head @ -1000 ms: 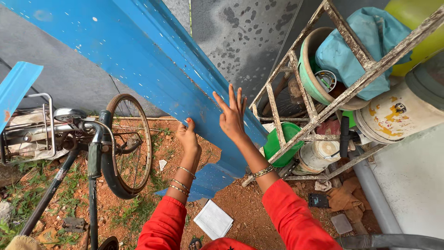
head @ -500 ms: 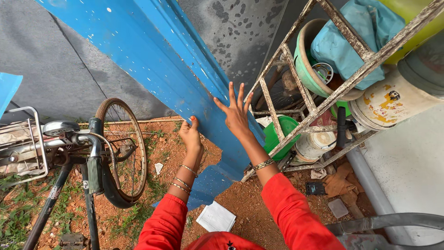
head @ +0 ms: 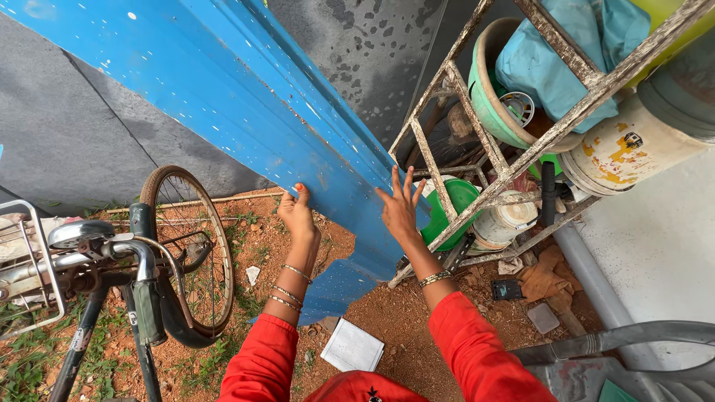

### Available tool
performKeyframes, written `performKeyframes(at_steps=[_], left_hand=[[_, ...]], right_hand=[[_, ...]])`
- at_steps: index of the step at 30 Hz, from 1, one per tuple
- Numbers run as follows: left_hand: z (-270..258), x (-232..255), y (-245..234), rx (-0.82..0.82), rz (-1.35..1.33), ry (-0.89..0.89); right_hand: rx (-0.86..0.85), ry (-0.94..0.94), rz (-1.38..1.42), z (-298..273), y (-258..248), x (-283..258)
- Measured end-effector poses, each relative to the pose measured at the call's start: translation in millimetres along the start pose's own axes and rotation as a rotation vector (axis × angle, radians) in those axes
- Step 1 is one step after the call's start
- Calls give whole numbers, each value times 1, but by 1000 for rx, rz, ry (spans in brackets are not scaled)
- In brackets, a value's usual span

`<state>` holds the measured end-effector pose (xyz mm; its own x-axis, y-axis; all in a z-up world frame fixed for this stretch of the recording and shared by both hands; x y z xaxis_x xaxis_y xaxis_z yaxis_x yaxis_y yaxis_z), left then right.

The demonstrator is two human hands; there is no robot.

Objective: The person measures and folds a long blue plastic sheet near a storage shelf, then picks up a pink cloth and wipes the seat and armrests of a plastic chair in a backyard.

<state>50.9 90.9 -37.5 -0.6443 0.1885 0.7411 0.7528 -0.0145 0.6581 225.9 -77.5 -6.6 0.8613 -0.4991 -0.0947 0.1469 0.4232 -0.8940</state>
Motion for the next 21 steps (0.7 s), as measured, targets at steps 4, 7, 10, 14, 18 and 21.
performKeyframes(at_steps=[4, 7, 10, 14, 18, 21], left_hand=[[2, -11, -1, -27, 2, 57], [-1, -21, -1, -36, 3, 27], [-6, -25, -1, -66, 13, 43], [-13, -26, -3, -93, 13, 23], [-14, -23, -6, -97, 66, 26], [-9, -23, -8, -76, 22, -15]], right_hand=[[270, -195, 135, 37, -33, -49], [390, -295, 191, 75, -68, -95], [426, -354, 134, 116, -96, -133], [428, -382, 68, 154, -113, -154], [442, -395, 50, 153, -100, -147], [430, -394, 52, 130, -80, -124]])
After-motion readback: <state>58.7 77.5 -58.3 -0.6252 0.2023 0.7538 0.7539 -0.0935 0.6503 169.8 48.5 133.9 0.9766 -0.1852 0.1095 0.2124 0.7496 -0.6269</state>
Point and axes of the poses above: each hand's wrist, its own z-axis towards the middle knuckle, its own y-axis out of the palm, x = y × z, the point moved 4 cm from there along z, towards the middle knuckle, and after that the axes turned 6 degrees about x, right-handed, at the moved point
